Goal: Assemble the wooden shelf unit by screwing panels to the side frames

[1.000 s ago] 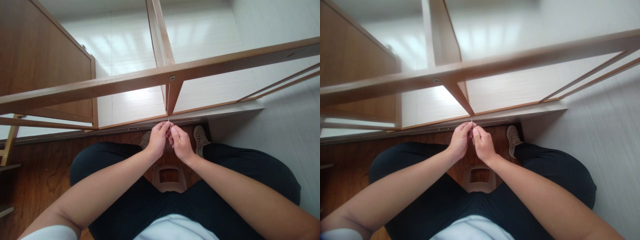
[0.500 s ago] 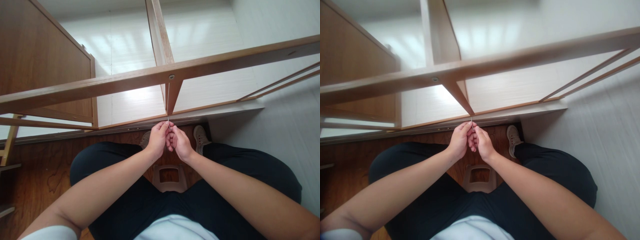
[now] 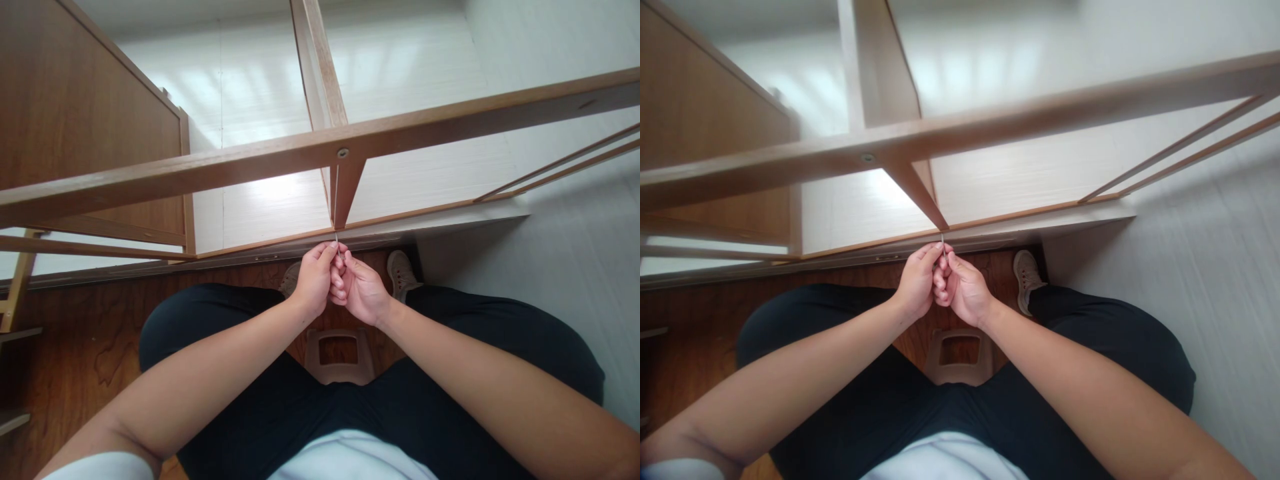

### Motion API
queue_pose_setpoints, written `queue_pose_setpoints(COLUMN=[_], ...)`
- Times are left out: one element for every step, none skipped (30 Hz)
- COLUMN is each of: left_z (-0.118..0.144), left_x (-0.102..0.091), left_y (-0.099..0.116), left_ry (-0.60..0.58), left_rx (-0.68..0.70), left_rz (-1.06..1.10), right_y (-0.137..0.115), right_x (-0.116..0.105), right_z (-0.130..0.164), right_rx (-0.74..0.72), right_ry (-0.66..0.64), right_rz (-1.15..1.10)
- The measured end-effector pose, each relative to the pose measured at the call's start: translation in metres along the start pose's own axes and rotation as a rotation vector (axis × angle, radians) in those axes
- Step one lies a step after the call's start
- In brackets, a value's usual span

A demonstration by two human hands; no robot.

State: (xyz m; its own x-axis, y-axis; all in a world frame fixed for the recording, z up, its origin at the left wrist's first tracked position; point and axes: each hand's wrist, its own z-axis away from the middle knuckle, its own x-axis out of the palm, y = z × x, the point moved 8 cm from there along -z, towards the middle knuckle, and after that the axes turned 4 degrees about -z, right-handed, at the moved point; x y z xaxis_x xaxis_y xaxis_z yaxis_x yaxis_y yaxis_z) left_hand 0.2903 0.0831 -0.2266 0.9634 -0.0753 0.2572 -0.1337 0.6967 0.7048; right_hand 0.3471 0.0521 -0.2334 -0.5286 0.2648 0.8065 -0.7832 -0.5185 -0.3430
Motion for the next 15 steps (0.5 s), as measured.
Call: queue_pose_setpoints(left_z=[0.000,0.000,-0.001,-0.001,-0.002,-0.002,-0.002,-0.002,-0.002,-0.002,-0.002,-0.003,-0.003,-0.004,-0.004], left_x=[0.000,0.000,-0.001,-0.001,-0.001,-0.001,-0.001,-0.001,-0.001,-0.001,0.000,0.001,0.001,0.002,0.002], left_y=[0.000,-0.001,-0.002,-0.003,-0.003,-0.004,-0.004,-0.004,-0.003,-0.002,0.000,0.002,0.003,0.005,0.006], left_ry=[0.001,0.001,-0.001,-0.003,-0.005,-0.007,-0.010,-0.012,-0.015,-0.017,-0.023,-0.028,-0.035,-0.042,-0.047], left_rx=[-0.002,-0.004,-0.008,-0.012,-0.015,-0.015,-0.014,-0.009,0.000,0.014,0.034,0.058,0.083,0.106,0.125], left_rz=[0.000,0.000,-0.003,-0.006,-0.010,-0.013,-0.014,-0.014,-0.013,-0.008,0.002,0.015,0.031,0.045,0.057], right_y=[-0.001,-0.001,-0.002,-0.003,-0.003,-0.003,-0.002,-0.002,-0.003,-0.005,-0.009,-0.013,-0.018,-0.023,-0.028], right_x=[0.001,0.001,0.002,0.002,0.003,0.003,0.002,0.001,0.000,-0.001,-0.003,-0.004,-0.004,-0.005,-0.005], right_z=[0.000,0.000,0.000,0.000,0.000,0.000,-0.001,-0.001,-0.001,-0.001,-0.001,0.000,0.001,0.003,0.004], right_rx=[-0.006,-0.015,-0.024,-0.033,-0.037,-0.038,-0.040,-0.051,-0.074,-0.109,-0.155,-0.209,-0.264,-0.314,-0.360], right_ry=[-0.004,-0.007,-0.009,-0.008,-0.007,-0.003,0.004,0.015,0.027,0.039,0.053,0.071,0.092,0.115,0.139], right_rz=[-0.007,-0.011,-0.013,-0.012,-0.007,0.004,0.021,0.048,0.088,0.147,0.226,0.317,0.413,0.508,0.597])
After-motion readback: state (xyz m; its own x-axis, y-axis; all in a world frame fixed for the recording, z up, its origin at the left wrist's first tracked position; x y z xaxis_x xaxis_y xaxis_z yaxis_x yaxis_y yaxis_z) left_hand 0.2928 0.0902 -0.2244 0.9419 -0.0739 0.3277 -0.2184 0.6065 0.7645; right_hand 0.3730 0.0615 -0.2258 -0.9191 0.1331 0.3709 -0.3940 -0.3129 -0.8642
